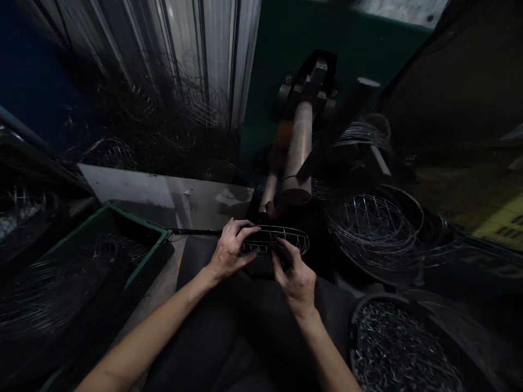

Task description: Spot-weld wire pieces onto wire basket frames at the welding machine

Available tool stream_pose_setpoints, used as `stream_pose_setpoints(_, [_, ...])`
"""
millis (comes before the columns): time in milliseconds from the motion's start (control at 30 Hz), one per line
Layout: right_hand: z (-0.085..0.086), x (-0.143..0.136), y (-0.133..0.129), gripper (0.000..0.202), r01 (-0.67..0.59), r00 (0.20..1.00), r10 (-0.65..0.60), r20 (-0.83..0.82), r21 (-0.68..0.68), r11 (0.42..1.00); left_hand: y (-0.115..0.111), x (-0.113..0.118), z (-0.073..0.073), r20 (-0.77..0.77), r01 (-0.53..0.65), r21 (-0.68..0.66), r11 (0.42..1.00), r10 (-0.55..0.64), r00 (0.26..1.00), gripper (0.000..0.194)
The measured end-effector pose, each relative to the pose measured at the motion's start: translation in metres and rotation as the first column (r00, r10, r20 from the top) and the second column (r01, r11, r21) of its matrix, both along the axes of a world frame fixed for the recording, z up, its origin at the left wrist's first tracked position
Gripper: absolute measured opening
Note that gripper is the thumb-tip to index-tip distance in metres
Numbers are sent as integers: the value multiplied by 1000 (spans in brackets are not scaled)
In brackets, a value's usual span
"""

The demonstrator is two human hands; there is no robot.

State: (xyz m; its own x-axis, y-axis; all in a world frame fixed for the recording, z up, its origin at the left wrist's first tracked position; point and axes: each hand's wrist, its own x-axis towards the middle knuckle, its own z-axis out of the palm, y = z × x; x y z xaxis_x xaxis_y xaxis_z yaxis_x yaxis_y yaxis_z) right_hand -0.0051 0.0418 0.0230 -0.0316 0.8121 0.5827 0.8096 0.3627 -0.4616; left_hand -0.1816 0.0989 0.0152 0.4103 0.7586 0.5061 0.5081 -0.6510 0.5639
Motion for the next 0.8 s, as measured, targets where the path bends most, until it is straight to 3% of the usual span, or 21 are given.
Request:
stream_pose_setpoints(100, [-3, -11, -7, 25, 64, 985, -78, -154, -94, 994, -1, -1, -4, -35, -11, 5, 1000, 11, 999, 52])
stream_pose_setpoints(233, [6, -27, -8, 20, 141, 949, -189, -252, -196, 970, -2, -5, -5, -81, -22, 40, 999, 25, 996, 52])
stream_pose_setpoints(367, [13, -41, -5, 22, 223, 905, -277, -323, -194, 955, -3, -7, 0, -26, -56, 89, 994, 59, 998, 47])
stream_pose_setpoints(567, [8, -51, 2, 23, 351, 854, -408, -324, -222, 910, 1, -10, -5, -20, -51, 89, 995, 53, 998, 49])
stream_pose_setpoints(800, [9, -56, 5, 16, 260, 901, -290, -322, -134, 956, -2, -14, -8, -96, -40, 159, 986, 56, 994, 49])
